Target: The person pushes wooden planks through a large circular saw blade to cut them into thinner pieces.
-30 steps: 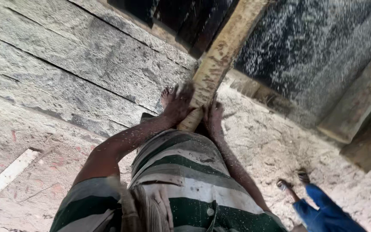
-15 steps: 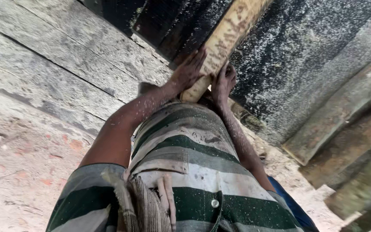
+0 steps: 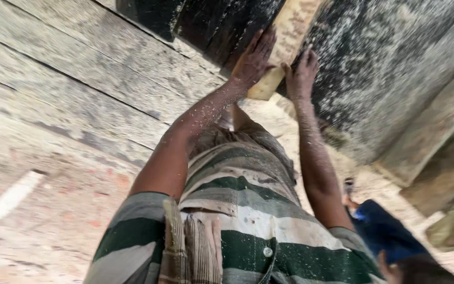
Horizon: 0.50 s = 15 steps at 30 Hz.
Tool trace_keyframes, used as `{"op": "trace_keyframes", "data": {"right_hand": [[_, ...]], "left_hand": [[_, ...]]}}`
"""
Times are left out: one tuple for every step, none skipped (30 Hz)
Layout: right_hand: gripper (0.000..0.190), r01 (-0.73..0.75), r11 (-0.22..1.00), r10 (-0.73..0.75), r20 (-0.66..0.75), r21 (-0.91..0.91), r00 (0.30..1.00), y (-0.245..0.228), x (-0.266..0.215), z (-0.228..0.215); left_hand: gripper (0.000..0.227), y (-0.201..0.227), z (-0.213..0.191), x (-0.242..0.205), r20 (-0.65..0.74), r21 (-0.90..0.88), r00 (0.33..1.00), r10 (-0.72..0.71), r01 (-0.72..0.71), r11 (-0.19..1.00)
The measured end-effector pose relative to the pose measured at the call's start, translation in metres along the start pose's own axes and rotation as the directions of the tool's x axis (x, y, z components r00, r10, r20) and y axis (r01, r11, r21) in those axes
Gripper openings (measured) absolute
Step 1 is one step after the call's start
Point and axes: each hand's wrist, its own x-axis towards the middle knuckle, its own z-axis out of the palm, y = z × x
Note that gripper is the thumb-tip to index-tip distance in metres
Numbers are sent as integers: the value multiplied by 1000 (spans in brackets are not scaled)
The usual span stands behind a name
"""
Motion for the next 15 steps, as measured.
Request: {"op": "trace_keyframes", "data": {"right_hand": [[108, -12, 995, 4, 80, 101, 997, -4, -12, -10], [117, -31, 979, -1, 158, 201, 987, -11, -27, -17], [117, -37, 979, 4, 159, 202, 987, -19, -44, -21], [126, 147, 982, -162, 128, 119, 978, -28, -61, -23], [134, 327, 944, -329, 104, 36, 939, -37, -69, -19], [134, 325, 945, -328, 97, 41, 940, -42, -70, -15], [133, 199, 974, -216, 191, 105, 958, -43, -84, -13], [133, 64, 986, -108, 291, 156, 950, -43, -99, -10], [133, 58, 985, -102, 285, 162, 953, -41, -104, -4], [118, 71, 996, -85, 269, 61, 959, -40, -109, 2], [104, 85, 995, -73, 231, -43, 970, -38, -96, 9], [104, 81, 996, -72, 201, -39, 977, -37, -82, 15], [106, 140, 983, -114, 206, -117, 972, -35, -87, 16], [111, 198, 961, -155, 215, -194, 964, -33, -89, 15], [111, 192, 963, -148, 221, -191, 964, -30, -88, 15]], "left_hand": [[89, 2, -10, -7, 67, -37, 998, 15, -13, 999], [89, 2, -21, -18, 73, -37, 997, 30, -27, 999], [93, 3, -32, -30, 162, -259, 985, 58, -15, 966], [97, 4, -42, -41, 242, -466, 964, 107, 19, 885], [97, 1, -49, -53, 244, -459, 964, 110, 15, 888], [95, 0, -53, -66, 347, -475, 926, 151, 35, 879], [96, 6, -53, -84, 458, -497, 866, 199, 64, 865], [96, 14, -47, -92, 473, -500, 856, 208, 67, 863], [84, 20, -34, -87, 299, -207, 949, 95, -33, 978], [83, 27, -22, -87, 79, 120, 996, 43, -52, 991], [83, 29, -9, -84, 62, 139, 996, 58, -66, 988], [77, 30, 2, -82, 41, -50, 999, 36, -34, 998], [70, 40, 10, -89, 49, -261, 999, 5, 8, 965], [70, 42, 20, -88, 53, -265, 999, 11, 3, 964], [71, 41, 29, -85, 53, -157, 998, 18, -9, 988]]}}
